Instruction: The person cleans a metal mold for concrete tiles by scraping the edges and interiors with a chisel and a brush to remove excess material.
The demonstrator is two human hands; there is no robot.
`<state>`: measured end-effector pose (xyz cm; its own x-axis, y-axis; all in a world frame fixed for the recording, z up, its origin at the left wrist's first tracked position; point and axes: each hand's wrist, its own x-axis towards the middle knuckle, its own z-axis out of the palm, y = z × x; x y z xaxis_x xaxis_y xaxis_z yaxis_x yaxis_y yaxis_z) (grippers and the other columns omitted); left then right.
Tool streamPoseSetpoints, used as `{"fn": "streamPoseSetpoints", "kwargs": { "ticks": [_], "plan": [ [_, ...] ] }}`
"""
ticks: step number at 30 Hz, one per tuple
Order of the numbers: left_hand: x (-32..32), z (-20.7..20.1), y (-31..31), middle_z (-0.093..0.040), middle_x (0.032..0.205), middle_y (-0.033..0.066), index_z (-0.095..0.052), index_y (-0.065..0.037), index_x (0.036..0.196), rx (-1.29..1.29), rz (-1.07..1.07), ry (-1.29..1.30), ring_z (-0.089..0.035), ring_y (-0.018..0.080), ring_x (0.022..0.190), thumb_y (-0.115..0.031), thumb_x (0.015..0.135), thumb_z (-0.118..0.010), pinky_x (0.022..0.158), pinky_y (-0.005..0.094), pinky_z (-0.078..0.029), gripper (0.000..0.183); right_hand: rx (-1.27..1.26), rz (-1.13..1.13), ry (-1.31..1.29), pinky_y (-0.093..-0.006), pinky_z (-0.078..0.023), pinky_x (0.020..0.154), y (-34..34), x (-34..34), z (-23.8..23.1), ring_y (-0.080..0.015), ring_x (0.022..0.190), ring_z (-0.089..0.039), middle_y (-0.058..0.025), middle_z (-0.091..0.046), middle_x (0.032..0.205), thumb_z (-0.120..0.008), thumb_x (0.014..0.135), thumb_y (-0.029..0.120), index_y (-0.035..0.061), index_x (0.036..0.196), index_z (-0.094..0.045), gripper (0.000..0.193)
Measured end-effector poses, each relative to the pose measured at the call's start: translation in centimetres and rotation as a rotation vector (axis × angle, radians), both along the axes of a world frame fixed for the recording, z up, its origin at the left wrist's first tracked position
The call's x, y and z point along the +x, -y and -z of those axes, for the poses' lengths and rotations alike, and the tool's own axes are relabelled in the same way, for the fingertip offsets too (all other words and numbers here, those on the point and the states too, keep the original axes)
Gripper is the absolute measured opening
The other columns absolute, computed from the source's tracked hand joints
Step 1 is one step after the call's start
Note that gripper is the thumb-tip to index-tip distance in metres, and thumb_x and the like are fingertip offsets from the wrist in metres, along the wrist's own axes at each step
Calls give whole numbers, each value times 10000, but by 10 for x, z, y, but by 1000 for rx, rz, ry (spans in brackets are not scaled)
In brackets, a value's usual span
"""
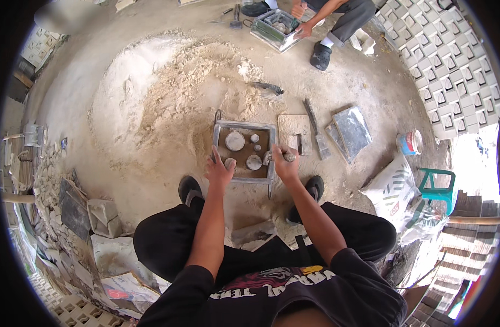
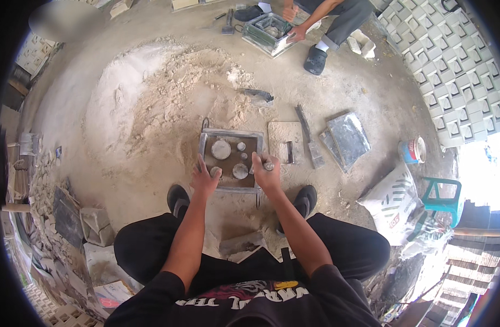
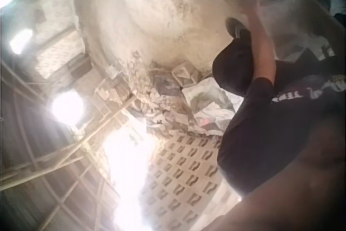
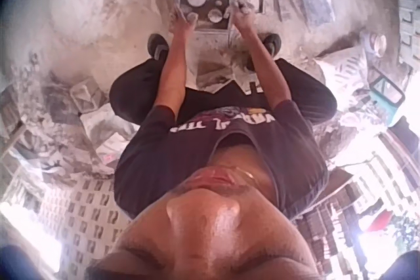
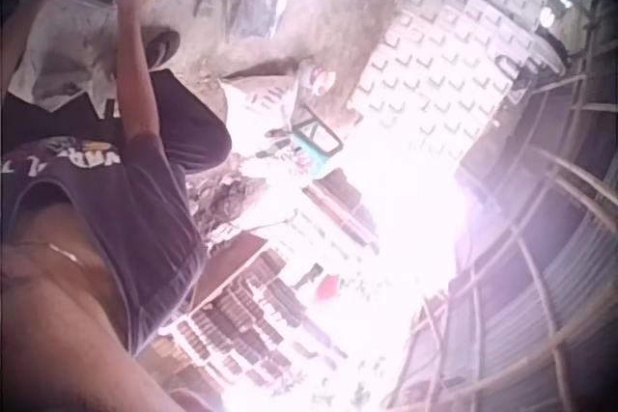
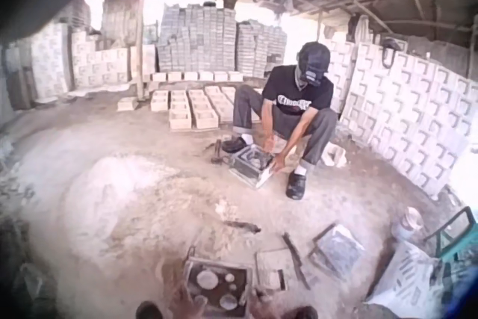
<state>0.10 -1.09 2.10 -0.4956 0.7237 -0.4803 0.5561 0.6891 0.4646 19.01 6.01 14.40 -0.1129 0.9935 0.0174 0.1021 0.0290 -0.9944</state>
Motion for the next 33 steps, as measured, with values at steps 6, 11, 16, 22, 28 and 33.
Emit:
{"fn": "streamPoseSetpoints", "kwargs": {
  "ticks": [6, 11, 16, 22, 28, 33],
  "plan": [
    [-2, 11, 5, -147, 1530, 275, 101, -304, 1514, 78, 12, 3, -257, 490, 1359, -585, 808, -610, 1013, 701, -241, 1040, 19, 15, -74, -264, -277, 484, 12, 9, -19, -40, 556, -352, 50, -414, 556, -589, 937, 151, 39, 574, -436, 409],
    [-4, 4, 0, -169, 1484, 345, 72, -273, 1520, 90, 7, -6, -261, 537, 1331, -556, 804, -630, 1025, 670, -253, 1042, -38, 1, -147, -260, -285, 485, 1, 8, -16, -37, 552, -368, 57, -423, 565, -589, 912, 87, 47, 589, -464, 349],
    [-5, 9, -8, -174, 1522, 275, 109, -308, 1512, 116, 29, -24, -269, 491, 1352, -604, 803, -605, 1015, 696, -243, 1049, -25, 57, -23, -263, -280, 467, 4, 7, 26, -39, 532, -364, 53, -417, 554, -578, 907, 105, 55, 576, -457, 356],
    [1, 0, 1, -176, 1518, 286, 96, -302, 1516, 61, 23, -32, -296, 497, 1336, -608, 794, -606, 1000, 701, -262, 1052, 78, 45, -86, -262, -310, 490, -12, 10, 7, -62, 558, -413, 34, -444, 567, -571, 895, 105, 23, 633, -526, 278],
    [-2, 0, 5, -179, 1479, 355, 84, -275, 1518, 49, 10, 11, -262, 531, 1339, -600, 808, -601, 969, 732, -247, 1040, 12, 199, -47, -290, -266, 506, -27, -17, -7, -52, 605, -316, 46, -344, 586, -578, 904, 97, 29, 612, -395, 351],
    [4, -6, 0, -182, 1493, 329, 78, -290, 1519, 33, 24, -2, -282, 512, 1336, -586, 804, -612, 982, 722, -255, 1037, 53, -54, -40, -287, -245, 482, -36, -15, 27, -36, 566, -304, 69, -341, 565, -571, 914, 100, 46, 603, -391, 363]
  ]
}}
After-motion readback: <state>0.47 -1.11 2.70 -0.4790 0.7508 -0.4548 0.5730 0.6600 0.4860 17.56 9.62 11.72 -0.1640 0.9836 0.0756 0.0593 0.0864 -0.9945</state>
